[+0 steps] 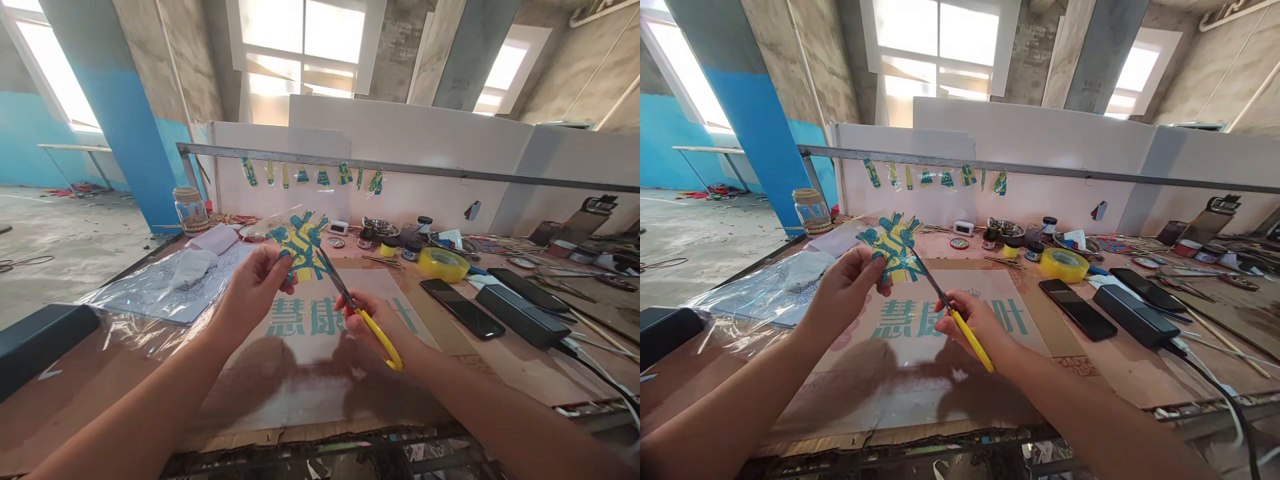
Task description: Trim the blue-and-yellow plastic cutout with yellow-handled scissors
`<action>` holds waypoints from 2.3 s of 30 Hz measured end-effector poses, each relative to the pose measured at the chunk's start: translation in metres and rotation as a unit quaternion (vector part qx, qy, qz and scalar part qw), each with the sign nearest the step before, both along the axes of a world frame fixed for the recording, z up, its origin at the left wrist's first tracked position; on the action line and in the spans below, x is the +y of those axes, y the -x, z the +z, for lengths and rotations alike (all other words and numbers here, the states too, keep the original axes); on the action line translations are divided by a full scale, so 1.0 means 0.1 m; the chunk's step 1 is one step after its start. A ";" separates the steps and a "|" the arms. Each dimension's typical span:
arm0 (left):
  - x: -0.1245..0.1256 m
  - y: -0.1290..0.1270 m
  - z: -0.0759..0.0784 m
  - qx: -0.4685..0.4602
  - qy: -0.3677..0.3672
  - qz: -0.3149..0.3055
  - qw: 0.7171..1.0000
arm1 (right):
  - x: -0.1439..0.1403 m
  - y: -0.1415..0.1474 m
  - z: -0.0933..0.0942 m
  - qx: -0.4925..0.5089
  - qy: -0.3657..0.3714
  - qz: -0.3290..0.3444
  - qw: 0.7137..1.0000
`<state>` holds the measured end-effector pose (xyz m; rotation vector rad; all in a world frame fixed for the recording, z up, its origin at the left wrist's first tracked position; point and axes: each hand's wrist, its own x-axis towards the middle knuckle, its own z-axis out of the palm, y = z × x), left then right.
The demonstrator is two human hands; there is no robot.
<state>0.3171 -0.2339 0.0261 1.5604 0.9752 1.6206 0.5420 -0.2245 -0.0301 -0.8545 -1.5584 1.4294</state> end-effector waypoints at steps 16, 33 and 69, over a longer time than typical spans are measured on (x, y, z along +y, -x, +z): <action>-0.02 0.01 0.09 -0.014 0.035 0.023 0.999 | 0.02 0.00 0.00 -0.061 -0.017 -0.003 0.998; -0.09 -0.11 0.00 0.033 0.112 -0.059 0.991 | -0.02 -0.01 -0.06 0.035 -0.041 0.024 0.998; 0.05 -0.11 -0.30 0.193 0.111 -0.161 0.962 | -0.02 -0.07 0.28 -0.083 -0.255 -0.163 0.949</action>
